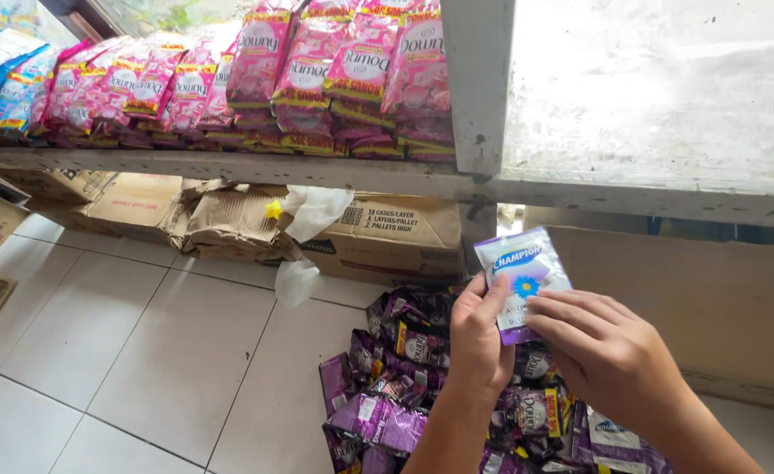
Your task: Organizing and stocking laundry detergent sachets on shelves and sorting them on the floor.
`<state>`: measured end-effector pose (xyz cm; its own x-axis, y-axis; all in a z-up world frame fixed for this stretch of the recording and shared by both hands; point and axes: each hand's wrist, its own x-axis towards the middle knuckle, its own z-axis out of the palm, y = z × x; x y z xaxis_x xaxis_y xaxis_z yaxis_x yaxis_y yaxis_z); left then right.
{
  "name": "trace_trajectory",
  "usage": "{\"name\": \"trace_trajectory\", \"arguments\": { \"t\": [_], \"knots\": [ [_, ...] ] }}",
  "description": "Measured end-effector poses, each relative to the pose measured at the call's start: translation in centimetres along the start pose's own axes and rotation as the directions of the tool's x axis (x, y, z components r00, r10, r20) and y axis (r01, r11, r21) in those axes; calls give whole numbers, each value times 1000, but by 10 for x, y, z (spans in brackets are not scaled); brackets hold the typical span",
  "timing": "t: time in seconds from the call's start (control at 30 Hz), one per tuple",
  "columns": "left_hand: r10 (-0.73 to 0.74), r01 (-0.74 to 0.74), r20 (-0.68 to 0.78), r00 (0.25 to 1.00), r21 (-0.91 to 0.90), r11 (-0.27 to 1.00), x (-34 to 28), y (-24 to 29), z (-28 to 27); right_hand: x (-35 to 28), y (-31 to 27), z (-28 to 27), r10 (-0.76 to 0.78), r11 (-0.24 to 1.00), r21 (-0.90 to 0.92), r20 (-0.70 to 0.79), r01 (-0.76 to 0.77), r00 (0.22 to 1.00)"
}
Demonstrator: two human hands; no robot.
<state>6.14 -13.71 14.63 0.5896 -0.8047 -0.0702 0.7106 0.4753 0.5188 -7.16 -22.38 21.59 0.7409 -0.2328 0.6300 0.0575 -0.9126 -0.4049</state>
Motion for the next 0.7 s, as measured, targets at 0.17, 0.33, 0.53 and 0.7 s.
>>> {"name": "trace_trajectory", "arguments": {
  "t": [0.17, 0.33, 0.53, 0.7],
  "knots": [
    [121, -124, 28, 992, 164, 979, 15, 8, 16, 1, 9, -6, 154, 988, -5, -105, -155, 983],
    [86, -108, 93, 992, 256, 961, 32, 14, 33, 2, 35, 12, 695, 561, 616, 14, -554, 719],
    [3, -39, 141, 990, 258, 965, 60, 6, 30, 61, 61, 4, 695, 641, 605, -199, -471, 691],
    [115, -148, 116, 986, 325, 934, 103, -1, 45, 108, 113, 24, 692, 661, 605, -265, -443, 672]
  ]
}}
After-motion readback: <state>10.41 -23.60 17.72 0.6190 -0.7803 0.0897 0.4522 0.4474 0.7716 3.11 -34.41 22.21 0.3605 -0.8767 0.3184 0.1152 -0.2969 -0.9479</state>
